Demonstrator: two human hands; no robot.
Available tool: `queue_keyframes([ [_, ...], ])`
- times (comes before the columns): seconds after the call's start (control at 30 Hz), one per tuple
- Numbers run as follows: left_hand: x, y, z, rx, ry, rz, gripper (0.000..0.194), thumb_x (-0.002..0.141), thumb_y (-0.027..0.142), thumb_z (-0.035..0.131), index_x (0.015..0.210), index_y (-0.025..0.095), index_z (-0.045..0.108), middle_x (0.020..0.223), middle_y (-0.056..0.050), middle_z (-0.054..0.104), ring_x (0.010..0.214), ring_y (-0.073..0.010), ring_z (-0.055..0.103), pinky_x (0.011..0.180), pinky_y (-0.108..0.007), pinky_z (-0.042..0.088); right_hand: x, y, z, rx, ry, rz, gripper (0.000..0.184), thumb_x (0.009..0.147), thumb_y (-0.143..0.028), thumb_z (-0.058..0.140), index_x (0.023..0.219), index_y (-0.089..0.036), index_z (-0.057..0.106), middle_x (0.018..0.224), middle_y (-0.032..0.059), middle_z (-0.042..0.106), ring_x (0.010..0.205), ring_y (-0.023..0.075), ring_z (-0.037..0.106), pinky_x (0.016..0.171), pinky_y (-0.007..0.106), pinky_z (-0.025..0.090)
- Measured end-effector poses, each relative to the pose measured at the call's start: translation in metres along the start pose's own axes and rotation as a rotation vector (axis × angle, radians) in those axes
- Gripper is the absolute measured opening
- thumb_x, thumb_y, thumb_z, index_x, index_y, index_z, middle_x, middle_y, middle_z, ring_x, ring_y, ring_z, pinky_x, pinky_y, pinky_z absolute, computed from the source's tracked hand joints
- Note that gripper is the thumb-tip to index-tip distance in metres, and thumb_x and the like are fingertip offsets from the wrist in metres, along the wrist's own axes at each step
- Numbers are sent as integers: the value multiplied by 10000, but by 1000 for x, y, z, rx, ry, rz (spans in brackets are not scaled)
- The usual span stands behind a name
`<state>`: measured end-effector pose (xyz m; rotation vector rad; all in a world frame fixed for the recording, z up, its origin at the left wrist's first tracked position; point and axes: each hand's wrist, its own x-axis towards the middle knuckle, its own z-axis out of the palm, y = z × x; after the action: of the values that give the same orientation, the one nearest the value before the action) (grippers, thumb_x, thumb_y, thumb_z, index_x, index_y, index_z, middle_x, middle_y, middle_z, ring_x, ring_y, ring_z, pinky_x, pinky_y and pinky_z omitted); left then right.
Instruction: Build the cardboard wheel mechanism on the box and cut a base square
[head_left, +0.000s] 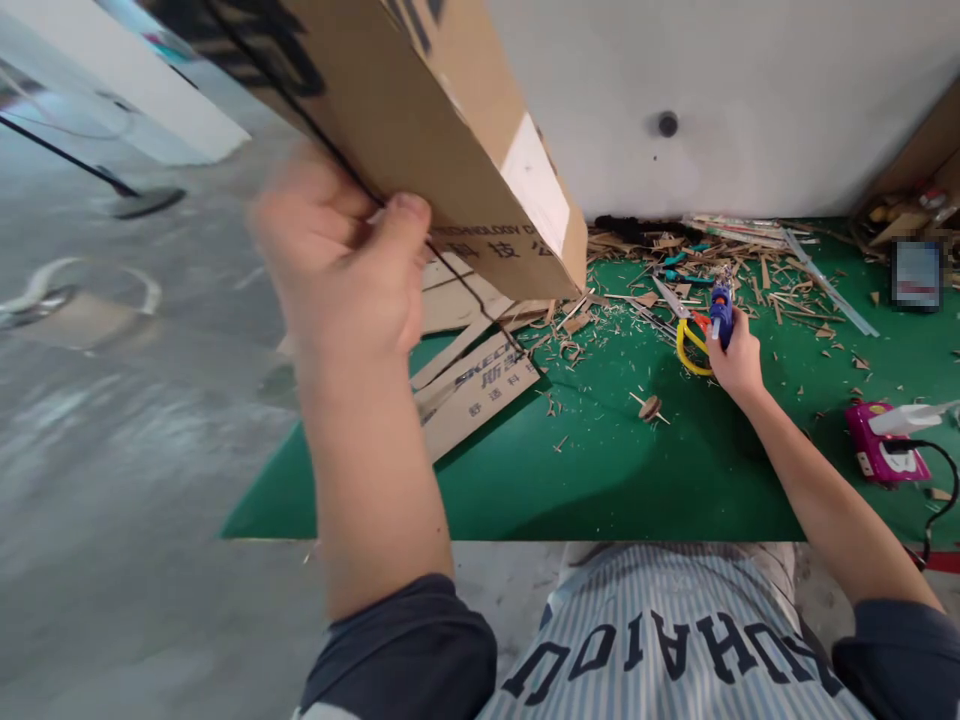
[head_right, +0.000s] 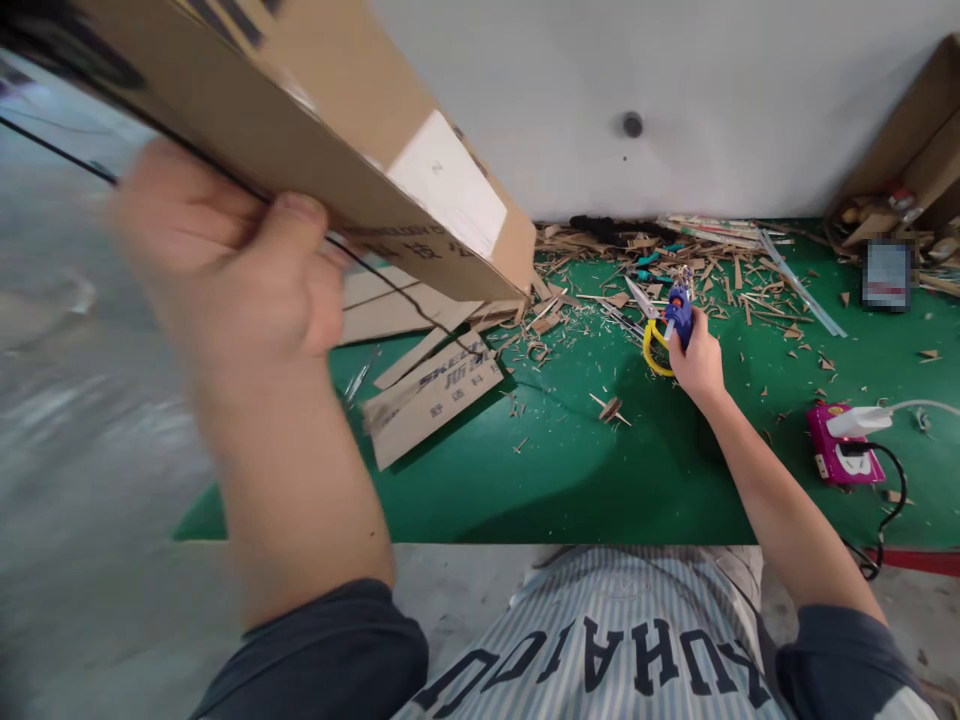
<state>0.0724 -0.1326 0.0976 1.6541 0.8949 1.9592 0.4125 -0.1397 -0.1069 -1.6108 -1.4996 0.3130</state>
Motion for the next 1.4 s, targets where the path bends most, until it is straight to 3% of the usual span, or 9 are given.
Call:
queue_keyframes([
  [0.27,-57,-65,33,-99,-128,-429,494,659,466,915,948,233,588,880,-6,691,747,-165,703,653,-310,621,-2,0,-2,-22,5,-34,514,901,-497,494,1295,-170,546,919,160,757,711,291,698,637,392,527],
  [0.4,-91,-84,40,-83,-175,-527,404,713,424,855,988,223,639,933,-53,740,914,-228,746,782,-361,642,-2,-1,-2,-2,17,-61,486,908,-479,495,1289,-182,546,907,140,758,690,266,688,628,367,517],
  [0.53,-117,-90,43,-19,-201,-510,332,744,369,820,980,207,652,955,-53,748,938,-213,731,878,-365,614,-3,-2,-1,13,30,-58,463,916,-483,505,1274,-194,550,986,156,762,762,278,717,663,379,535],
  [0.8,-132,-89,55,174,-188,-421,286,817,427,786,838,214,596,676,36,512,614,-123,545,588,-241,478,-5,1,-1,-2,13,-16,493,922,-483,519,1309,-177,518,1004,184,760,793,319,732,678,415,557],
  [1.0,-162,-65,42,346,-95,-274,394,977,464,608,1302,246,561,1243,-116,670,1165,-239,686,989,-391,591,-5,1,5,-12,46,-53,464,959,-444,476,1334,-170,492,1058,203,745,859,329,735,730,440,580],
  [1.07,-180,-52,38,521,-69,-129,282,999,370,576,1255,253,572,1156,-108,672,1065,-228,698,909,-381,611,-3,1,7,-14,41,-65,464,958,-424,481,1341,-163,490,1059,205,745,861,329,734,741,452,588],
  [1.13,-197,-39,37,648,-271,-34,206,985,310,583,1185,260,595,1024,-85,675,953,-228,710,833,-374,623,0,2,7,-13,31,-88,476,946,-396,497,1353,-150,490,1103,221,738,927,339,733,791,476,595],
  [1.27,-218,-27,44,842,-755,-149,409,952,369,650,1332,244,564,1285,-154,635,1081,-305,709,891,-460,633,7,5,8,-10,9,-135,495,927,-356,513,1368,-132,503,1268,253,691,1140,357,694,973,537,565],
  [1.4,-222,-32,53,917,-916,-206,277,965,280,635,1236,221,630,1302,-137,631,1124,-316,698,941,-490,624,9,7,8,-5,7,-138,499,923,-351,515,1376,-142,503,1266,244,694,1137,359,694,970,554,568],
])
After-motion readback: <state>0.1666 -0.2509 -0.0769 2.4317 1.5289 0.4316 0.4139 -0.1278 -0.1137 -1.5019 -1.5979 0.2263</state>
